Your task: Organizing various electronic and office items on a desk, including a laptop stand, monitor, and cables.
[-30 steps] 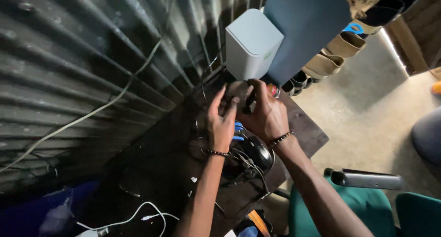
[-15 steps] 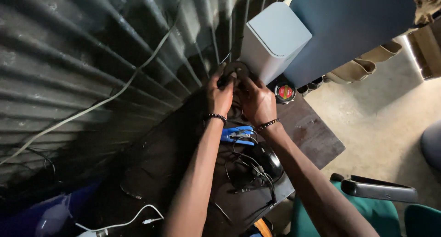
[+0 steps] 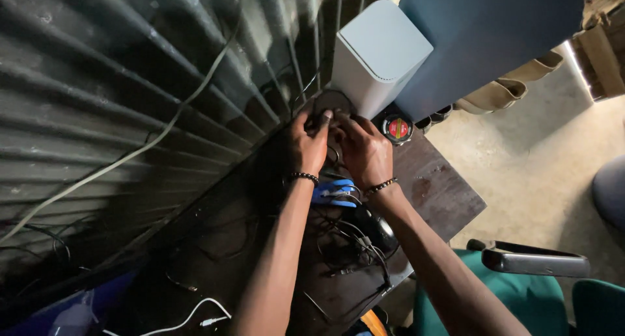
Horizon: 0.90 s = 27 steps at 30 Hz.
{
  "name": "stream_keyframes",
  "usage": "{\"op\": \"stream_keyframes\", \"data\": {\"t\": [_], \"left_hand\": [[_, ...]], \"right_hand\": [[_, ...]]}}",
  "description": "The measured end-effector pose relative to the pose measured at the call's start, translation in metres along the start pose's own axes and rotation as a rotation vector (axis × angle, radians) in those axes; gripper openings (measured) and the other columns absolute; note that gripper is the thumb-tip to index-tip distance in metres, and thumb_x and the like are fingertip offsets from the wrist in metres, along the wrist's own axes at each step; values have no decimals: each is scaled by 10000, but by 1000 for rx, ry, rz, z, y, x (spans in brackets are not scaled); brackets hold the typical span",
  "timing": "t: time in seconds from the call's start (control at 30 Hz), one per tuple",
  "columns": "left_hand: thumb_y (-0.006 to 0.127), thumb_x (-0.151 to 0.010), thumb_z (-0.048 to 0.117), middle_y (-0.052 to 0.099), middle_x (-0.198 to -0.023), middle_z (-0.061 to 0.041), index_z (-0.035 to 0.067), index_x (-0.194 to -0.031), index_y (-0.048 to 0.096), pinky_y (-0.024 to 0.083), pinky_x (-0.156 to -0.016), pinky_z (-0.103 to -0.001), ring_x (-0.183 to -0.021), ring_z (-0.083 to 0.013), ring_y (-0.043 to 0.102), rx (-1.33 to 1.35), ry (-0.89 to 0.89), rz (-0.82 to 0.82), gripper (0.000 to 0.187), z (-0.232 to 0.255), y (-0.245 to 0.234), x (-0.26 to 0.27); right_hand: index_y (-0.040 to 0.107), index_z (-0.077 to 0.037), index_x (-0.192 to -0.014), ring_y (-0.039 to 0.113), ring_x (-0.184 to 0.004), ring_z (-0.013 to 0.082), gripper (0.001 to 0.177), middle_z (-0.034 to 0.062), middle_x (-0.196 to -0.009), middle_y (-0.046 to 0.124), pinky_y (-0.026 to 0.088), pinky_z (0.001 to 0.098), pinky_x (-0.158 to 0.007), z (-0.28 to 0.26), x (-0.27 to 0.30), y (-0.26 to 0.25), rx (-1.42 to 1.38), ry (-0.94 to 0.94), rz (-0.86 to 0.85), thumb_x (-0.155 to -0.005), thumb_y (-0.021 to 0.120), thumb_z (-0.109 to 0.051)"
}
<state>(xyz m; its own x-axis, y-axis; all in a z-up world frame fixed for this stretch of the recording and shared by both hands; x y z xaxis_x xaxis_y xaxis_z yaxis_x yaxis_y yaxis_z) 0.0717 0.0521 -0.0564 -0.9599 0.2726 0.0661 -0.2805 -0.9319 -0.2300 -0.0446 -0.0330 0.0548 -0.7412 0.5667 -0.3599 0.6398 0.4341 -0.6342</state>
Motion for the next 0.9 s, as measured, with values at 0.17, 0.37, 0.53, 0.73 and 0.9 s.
{"op": "stream_keyframes", "data": {"t": [0.17,0.37,0.53,0.73,0.9], "left_hand": [[773,-918,369,727,-1221,-174,21,-1273,670,529,-982,-403,-1121,-302,691,-13,126,47,508,1,0,-3],[732,-931,393,718,-1264,-165,44,-1308,657,524,-1000,-389,-1144,-266,680,18,120,9,519,12,-3,4],[760,-890,426,677,-1271,-170,28,-1315,620,522,-955,-389,-1119,-274,656,-1,-16,20,599,-4,3,4],[761,-913,468,719,-1268,-159,28,-1322,625,536,-1004,-369,-1150,-273,689,19,-1,1,616,-17,1,14],[702,-954,361,556,-1406,-118,70,-1435,509,509,-972,-369,-1197,-222,609,239,50,-116,594,29,-31,67]], "right_hand": [[713,-124,-1222,716,-927,377,301,163,-1134,721,588,443,-779,6,-3,6,-1,47,-70,-928,670,-76],[675,-93,-1234,753,-936,337,291,156,-1150,731,599,407,-771,-2,-3,-18,-137,94,-176,-943,684,-101],[528,-45,-1450,707,-1185,341,528,205,-1318,670,574,392,-939,24,18,-17,-335,-22,-262,-934,641,-22],[400,-117,-1589,605,-1277,356,699,195,-1392,619,504,392,-1058,18,32,-19,-189,144,-372,-921,567,1],[506,-77,-1487,629,-1289,262,535,141,-1423,635,543,377,-1006,38,60,-48,-325,206,-287,-963,608,-64]]}}
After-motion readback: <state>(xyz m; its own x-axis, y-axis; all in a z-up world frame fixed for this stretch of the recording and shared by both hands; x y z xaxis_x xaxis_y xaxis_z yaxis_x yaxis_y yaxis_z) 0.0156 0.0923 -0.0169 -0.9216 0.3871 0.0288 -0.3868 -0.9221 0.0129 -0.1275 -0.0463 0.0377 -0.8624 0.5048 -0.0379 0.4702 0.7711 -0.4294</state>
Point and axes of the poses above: each hand's wrist, its own x-axis away from the middle knuckle, its own y-axis out of the palm, z = x × y, the point moved 3 cm from there along -x, towards the middle knuckle
